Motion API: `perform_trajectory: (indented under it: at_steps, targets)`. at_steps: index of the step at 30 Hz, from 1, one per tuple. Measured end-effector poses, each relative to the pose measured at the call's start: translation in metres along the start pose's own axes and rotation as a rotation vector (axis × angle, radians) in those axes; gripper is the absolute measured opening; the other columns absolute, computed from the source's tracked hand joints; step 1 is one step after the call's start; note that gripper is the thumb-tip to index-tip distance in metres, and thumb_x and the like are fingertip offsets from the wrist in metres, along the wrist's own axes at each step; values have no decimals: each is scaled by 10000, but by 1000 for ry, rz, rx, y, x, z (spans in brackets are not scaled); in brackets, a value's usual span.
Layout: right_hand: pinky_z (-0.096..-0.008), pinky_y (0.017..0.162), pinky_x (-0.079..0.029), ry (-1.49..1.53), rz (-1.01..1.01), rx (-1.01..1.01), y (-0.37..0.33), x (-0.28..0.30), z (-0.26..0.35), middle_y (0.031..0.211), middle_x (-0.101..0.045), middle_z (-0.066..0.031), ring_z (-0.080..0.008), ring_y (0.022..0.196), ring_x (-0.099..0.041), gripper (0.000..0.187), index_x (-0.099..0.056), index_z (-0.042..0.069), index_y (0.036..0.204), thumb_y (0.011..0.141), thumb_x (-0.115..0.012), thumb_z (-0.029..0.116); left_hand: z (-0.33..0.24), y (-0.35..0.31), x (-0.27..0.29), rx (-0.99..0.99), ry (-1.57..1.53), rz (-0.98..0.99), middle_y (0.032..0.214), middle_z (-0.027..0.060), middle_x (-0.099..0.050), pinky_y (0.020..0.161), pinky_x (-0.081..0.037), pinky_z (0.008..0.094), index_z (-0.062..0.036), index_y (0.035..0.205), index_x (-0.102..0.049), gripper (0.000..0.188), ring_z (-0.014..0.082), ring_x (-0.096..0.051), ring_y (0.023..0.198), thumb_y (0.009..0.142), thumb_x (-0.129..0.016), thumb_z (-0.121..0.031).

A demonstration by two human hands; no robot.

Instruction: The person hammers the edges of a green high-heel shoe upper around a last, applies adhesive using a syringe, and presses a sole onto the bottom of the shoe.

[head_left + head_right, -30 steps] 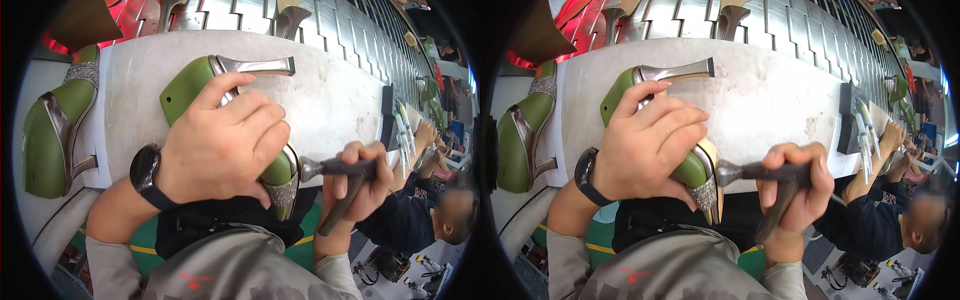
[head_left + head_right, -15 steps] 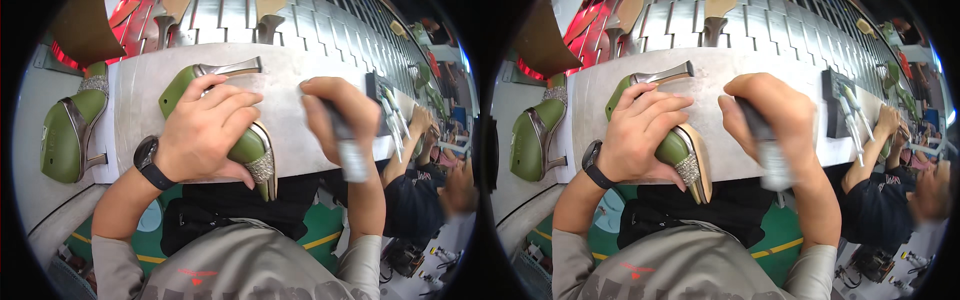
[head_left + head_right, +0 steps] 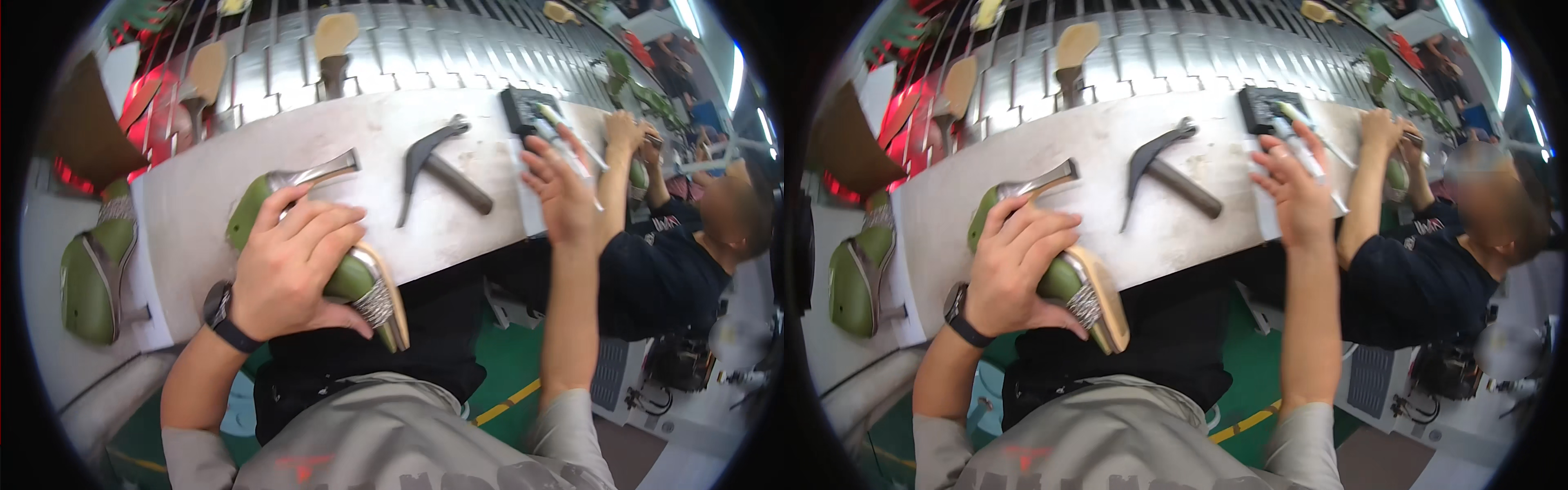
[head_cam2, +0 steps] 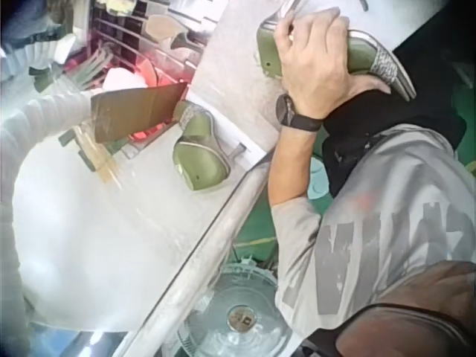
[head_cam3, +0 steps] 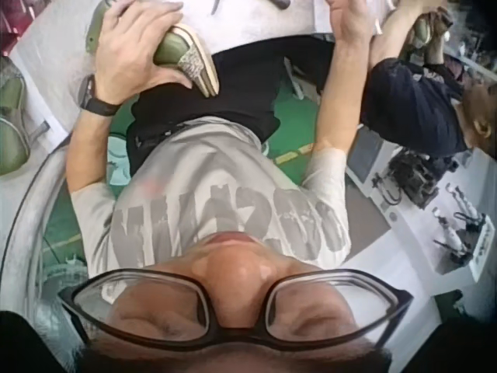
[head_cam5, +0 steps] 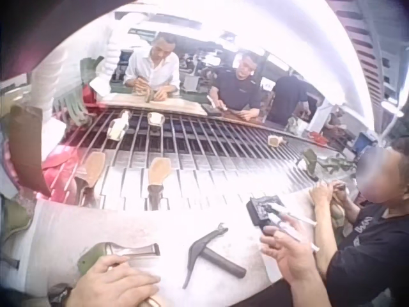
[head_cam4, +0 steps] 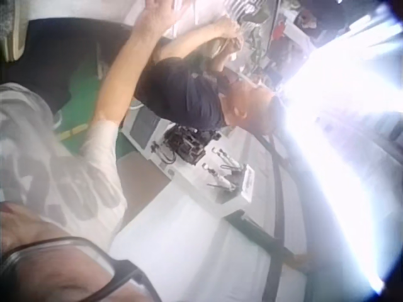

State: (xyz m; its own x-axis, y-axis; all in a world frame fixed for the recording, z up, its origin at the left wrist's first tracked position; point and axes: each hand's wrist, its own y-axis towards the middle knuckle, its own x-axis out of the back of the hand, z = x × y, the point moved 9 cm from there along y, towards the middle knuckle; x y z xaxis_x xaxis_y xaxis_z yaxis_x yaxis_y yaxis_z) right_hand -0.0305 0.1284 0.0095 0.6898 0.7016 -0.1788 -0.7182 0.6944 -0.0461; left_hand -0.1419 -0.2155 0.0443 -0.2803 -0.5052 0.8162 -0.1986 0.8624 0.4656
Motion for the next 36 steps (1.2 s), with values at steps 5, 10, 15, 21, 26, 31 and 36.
perform_trajectory:
  at_steps: [5,10,15,21,26,31,36]
  targets:
    - [-324,787,-573,-187,354,78,-79,-81,40,1123,-648,-152,-199,881,-675,714,-475,14,1522,944,-806,272,8,-3,-3,39,-3,-41,1257,109,-720,1157,-397,556,-16,1192,-670,956,311,-691,1138,592,-808,-748]
    - [-301,632,-531,-199,593,-121,-174,-129,35,907,-672,-176,-197,713,-655,1011,-591,-137,1298,747,-884,659,12,-9,-3,48,-33,-36,1225,97,-729,1132,-419,542,-12,1155,-688,906,289,-697,1094,617,-786,-734]
    - [-297,558,-507,-183,586,-235,-180,-142,35,834,-692,-181,-198,622,-655,1022,-657,-106,1188,678,-894,748,14,-10,-5,33,-42,-39,1208,94,-728,1119,-428,534,-4,1161,-686,905,287,-698,1067,621,-781,-724]
    - [-291,528,-489,-209,511,-291,-172,-148,24,753,-670,-172,-183,567,-625,1010,-650,-140,1194,734,-841,739,15,-11,-6,43,-61,-43,1198,93,-729,1116,-432,530,1,1174,-688,898,280,-697,1048,626,-779,-705]
    - [-271,589,-494,-32,579,-398,-158,-147,25,817,-699,-193,-169,649,-634,970,-648,-234,1189,734,-861,596,13,-11,-6,40,-54,-53,1193,90,-729,1119,-433,529,1,1180,-688,899,276,-696,1040,627,-778,-702]
    - [-254,584,-485,-141,545,-367,-163,-143,32,796,-701,-182,-158,640,-642,952,-669,-220,1168,737,-850,610,14,-11,-5,43,-52,-57,1185,87,-731,1121,-433,529,0,1171,-690,896,277,-696,1037,625,-777,-705]
    - [-256,482,-431,-255,492,-194,-174,-146,38,735,-646,-123,-113,497,-550,913,-661,-128,1059,785,-766,737,15,-11,-5,37,-59,-71,1183,88,-735,1120,-434,534,-5,1159,-691,892,281,-699,1042,603,-794,-696]
